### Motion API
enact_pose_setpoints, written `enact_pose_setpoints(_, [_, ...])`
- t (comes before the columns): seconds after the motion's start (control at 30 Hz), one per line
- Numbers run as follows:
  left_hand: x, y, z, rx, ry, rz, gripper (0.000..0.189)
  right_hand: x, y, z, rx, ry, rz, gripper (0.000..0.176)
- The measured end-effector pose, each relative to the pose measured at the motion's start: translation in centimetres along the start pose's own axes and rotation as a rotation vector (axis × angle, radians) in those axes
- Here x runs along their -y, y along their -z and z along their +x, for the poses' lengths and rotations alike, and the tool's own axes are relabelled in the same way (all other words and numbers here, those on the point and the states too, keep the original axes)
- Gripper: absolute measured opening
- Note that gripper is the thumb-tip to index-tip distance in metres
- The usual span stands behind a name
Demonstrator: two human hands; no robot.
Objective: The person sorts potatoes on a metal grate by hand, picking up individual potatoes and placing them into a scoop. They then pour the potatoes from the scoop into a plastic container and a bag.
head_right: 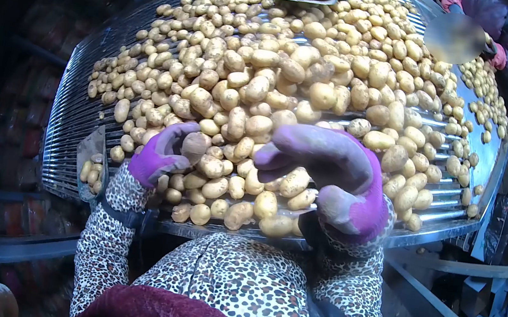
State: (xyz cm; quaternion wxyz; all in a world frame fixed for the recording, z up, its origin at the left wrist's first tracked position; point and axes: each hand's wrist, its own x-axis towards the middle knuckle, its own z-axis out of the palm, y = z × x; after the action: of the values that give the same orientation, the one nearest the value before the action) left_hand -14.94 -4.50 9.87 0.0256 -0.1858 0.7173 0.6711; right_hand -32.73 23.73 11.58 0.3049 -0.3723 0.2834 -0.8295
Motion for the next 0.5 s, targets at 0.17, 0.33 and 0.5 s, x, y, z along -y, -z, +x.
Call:
enact_pose_setpoints(0.17, [1.0,-1.1,-4.2,-0.246,-0.133,0.017,0.087,-0.7,0.9,0.0,0.075,0.064,0.008,0.067])
enact_pose_setpoints(0.33, [2.6,-0.6,-7.0,-0.122,-0.182,-0.908,0.084,-1.2,0.5,-0.1,-0.010,0.084,-0.068,0.067])
enact_pose_setpoints(0.5, [3.3,4.3,-11.8,-0.381,-0.244,-0.838,0.069,-1.3,1.1,-0.5,-0.001,0.091,-0.131,0.067])
